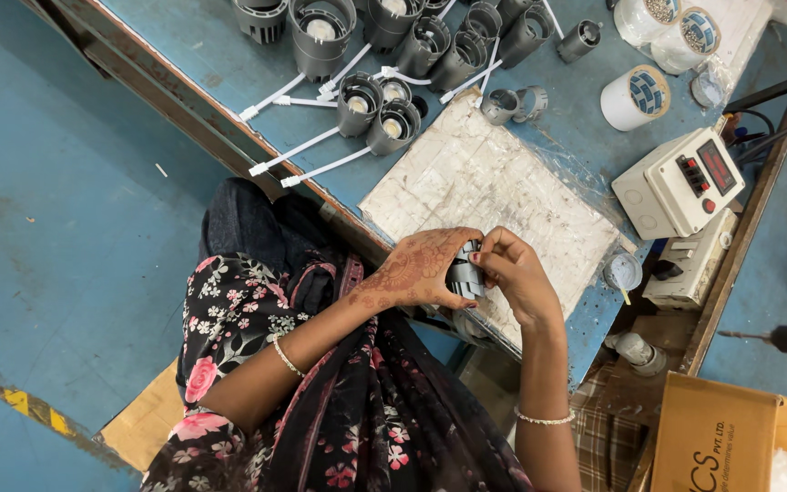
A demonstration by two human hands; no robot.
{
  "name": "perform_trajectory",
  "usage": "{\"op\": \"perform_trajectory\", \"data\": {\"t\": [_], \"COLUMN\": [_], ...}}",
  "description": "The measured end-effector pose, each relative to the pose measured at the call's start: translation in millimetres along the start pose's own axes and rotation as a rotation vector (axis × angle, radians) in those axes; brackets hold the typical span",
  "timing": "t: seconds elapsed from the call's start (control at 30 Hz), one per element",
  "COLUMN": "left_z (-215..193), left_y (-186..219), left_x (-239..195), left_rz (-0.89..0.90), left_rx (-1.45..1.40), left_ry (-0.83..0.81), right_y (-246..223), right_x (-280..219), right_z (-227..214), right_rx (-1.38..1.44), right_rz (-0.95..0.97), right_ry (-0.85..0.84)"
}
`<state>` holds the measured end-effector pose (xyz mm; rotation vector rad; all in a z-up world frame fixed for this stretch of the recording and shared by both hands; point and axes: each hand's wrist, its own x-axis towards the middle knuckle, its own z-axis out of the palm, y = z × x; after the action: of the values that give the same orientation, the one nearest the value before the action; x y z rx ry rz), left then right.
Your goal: The person assembles cylindrical electrical housings by inserting white zip ties and using a green power drill to secure them. They repeatedly pick up housings, insert zip ties, drill, and place the finished units on the table.
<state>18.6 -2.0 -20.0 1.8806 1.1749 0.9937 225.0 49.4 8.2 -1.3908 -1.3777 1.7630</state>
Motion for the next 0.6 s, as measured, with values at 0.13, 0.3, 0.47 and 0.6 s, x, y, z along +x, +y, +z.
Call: {"op": "perform_trajectory", "data": {"t": [0.13, 0.3, 0.47, 0.6], "left_z": [-0.9, 0.4, -1.0, 0.6], "left_y": [-0.2, -0.4, 0.8, -1.2], "left_x": [-0.1, -0.3, 0.2, -0.3], "left_rz": [-0.042, 0.037, 0.027, 0.011], "left_rx": [-0.017, 0.0, 0.018, 0.031], "left_ry": [-0.047, 0.028, 0.013, -0.007], "right_y": [-2.7, -14.6, -24.0, -38.8], "right_x": [-0.9, -7.3, -66.3, -116.4], "right_z": [1.8, 6.8, -16.6, -95.9], "right_rx": [0.019, 0.012, -0.61, -0.71], "right_rz": [0.009, -0.045, -0.486, -1.197], "right_ry": [-0.024, -0.064, 0.266, 0.792]}}
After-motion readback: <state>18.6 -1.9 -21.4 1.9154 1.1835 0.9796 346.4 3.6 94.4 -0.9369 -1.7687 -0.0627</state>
